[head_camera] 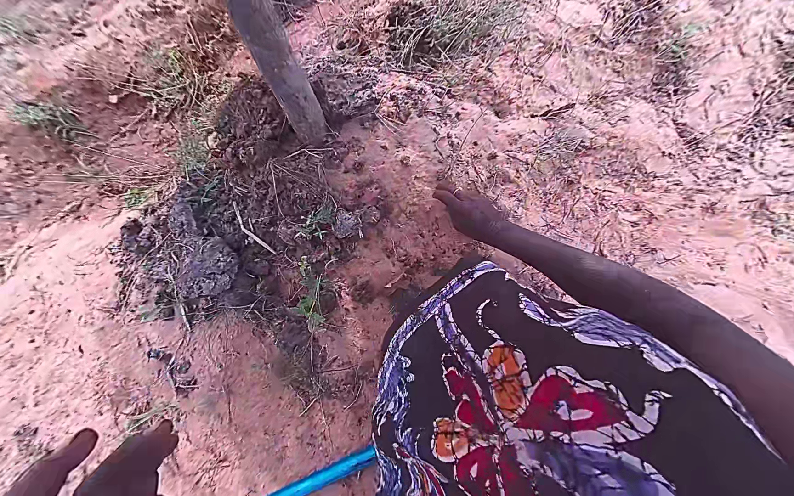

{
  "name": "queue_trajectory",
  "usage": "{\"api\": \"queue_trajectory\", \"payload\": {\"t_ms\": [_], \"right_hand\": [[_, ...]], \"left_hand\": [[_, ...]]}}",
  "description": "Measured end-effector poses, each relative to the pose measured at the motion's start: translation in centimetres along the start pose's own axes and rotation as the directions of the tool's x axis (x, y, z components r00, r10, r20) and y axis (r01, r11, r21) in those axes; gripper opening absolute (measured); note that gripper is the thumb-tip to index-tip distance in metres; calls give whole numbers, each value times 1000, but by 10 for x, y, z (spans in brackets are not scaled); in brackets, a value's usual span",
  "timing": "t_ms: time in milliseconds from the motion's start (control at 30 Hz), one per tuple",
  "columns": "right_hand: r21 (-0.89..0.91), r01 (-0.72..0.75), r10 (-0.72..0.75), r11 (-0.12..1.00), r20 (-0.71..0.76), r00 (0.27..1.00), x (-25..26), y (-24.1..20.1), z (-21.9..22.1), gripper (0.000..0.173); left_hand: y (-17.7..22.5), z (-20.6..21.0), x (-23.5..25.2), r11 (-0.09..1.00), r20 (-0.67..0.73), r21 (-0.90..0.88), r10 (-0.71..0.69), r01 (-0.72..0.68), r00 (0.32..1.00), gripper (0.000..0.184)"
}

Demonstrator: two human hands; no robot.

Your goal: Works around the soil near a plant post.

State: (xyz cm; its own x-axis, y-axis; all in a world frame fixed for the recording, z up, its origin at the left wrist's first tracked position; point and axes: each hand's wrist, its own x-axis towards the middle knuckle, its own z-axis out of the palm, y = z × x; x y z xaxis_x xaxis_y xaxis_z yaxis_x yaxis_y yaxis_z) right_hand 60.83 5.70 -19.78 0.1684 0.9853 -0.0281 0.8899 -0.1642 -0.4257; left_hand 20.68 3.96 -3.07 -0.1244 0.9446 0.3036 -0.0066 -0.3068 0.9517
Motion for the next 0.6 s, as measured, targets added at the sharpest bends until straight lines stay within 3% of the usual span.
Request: {"api": "queue_trajectory", "payload": {"t_ms": [67, 133, 233, 333, 400, 600], "right_hand": [[-63, 98, -111, 993, -262, 959, 22, 34, 24, 34], [-55, 41, -56, 998, -307, 950, 34, 43, 22, 33], [-44, -142, 128, 989, -228, 965, 45, 42, 8, 35], [-43, -306, 301, 951, -84, 950, 50, 39, -7, 36], [-112, -327, 322, 939, -58, 945, 49, 37, -12, 32], [-277, -296, 331, 914, 86, 940, 52, 24, -20, 27]], "left_hand": [[-7, 23, 1, 999, 97, 28, 26, -29, 995, 30], [-13, 41, 0, 996, 174, 57, 53, -64, 983, 30], [-34, 69, -11, 985, 252, 144, 51, -90, 966, 27], [-71, 102, -32, 970, 301, 244, -89, 14, 950, 28], [-100, 117, -51, 941, 340, 332, -182, 64, 923, 31], [-158, 113, -95, 861, 394, 508, -260, 27, 881, 29]]}}
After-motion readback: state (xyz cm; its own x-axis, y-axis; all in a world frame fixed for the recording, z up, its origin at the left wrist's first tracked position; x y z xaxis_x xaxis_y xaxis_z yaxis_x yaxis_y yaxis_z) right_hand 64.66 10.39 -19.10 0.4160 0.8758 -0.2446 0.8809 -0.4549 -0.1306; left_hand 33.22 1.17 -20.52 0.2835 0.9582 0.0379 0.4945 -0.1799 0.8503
